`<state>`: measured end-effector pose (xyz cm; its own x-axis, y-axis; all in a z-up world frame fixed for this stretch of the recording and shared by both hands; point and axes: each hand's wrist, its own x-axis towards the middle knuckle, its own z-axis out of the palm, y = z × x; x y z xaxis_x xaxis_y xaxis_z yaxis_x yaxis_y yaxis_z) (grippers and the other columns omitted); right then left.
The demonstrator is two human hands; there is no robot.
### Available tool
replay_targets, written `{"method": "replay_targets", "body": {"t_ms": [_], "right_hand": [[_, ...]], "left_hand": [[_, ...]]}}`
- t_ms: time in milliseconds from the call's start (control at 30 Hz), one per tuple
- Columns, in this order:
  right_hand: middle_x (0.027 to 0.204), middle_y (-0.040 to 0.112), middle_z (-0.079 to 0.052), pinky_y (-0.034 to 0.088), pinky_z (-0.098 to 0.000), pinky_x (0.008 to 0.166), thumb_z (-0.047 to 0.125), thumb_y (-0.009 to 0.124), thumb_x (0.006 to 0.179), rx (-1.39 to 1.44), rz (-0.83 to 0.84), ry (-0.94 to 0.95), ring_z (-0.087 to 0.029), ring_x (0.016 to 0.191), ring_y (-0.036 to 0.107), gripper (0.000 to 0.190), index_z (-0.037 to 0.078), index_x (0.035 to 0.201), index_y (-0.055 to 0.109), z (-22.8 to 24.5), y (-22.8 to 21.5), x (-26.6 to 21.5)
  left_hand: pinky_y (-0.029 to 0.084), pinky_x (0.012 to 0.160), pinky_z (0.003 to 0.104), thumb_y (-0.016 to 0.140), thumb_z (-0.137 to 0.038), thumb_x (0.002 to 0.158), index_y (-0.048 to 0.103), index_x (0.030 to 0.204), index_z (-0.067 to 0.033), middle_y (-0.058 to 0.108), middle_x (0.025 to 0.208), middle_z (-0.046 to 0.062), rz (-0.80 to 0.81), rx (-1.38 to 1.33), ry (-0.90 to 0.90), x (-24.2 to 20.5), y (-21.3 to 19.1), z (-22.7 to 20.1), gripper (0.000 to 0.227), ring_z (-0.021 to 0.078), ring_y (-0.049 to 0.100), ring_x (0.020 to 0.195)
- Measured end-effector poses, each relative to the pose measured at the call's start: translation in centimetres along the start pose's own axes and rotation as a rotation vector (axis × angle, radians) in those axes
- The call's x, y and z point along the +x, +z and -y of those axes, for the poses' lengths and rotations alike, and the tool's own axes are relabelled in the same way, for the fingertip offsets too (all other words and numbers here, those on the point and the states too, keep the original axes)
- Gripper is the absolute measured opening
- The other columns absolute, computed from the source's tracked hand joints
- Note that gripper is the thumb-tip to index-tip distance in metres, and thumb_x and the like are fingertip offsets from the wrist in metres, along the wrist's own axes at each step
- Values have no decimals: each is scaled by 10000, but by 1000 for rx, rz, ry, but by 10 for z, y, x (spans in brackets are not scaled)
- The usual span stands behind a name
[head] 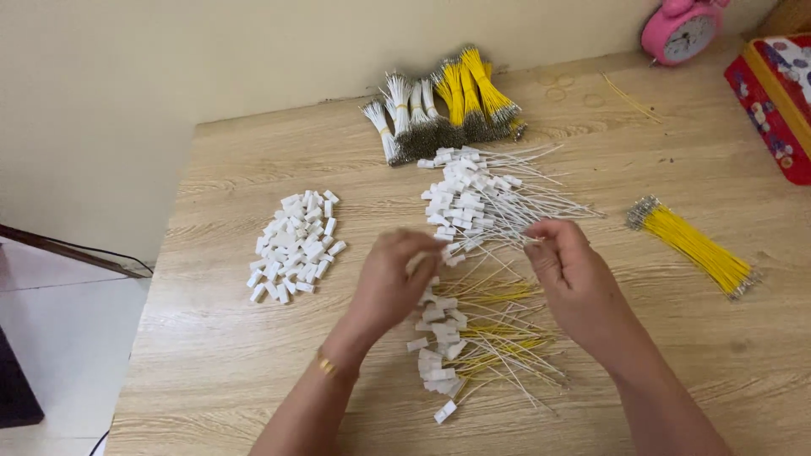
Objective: Manually assemble wire harnesses by inserting thin wires into white plastic connectors.
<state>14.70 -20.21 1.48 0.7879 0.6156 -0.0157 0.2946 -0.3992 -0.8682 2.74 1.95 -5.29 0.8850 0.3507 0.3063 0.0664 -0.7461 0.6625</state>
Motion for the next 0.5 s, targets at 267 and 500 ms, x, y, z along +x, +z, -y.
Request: {"method": "replay_targets", "body": {"t_ms": [267, 500], "right_hand": [[728, 637, -31, 433, -288, 505, 156, 582, 986, 51, 91, -6, -125, 567, 523, 90, 84, 1018, 625, -26, 8, 6], [761, 716, -16, 395, -229, 489, 81, 691, 902, 122, 26, -81, -91, 554, 507, 175, 65, 1055, 774, -4, 11, 3]], "left_hand": [[565, 806, 333, 658, -145, 923, 787, 1089, -147, 716, 1068, 59, 60, 278, -114, 53, 14, -1, 210, 223, 667, 889], [562, 717, 290, 718, -113, 886, 786, 1030, -88, 720, 958, 58, 36, 107, -123, 50, 1, -3, 161, 182, 666, 765]]}}
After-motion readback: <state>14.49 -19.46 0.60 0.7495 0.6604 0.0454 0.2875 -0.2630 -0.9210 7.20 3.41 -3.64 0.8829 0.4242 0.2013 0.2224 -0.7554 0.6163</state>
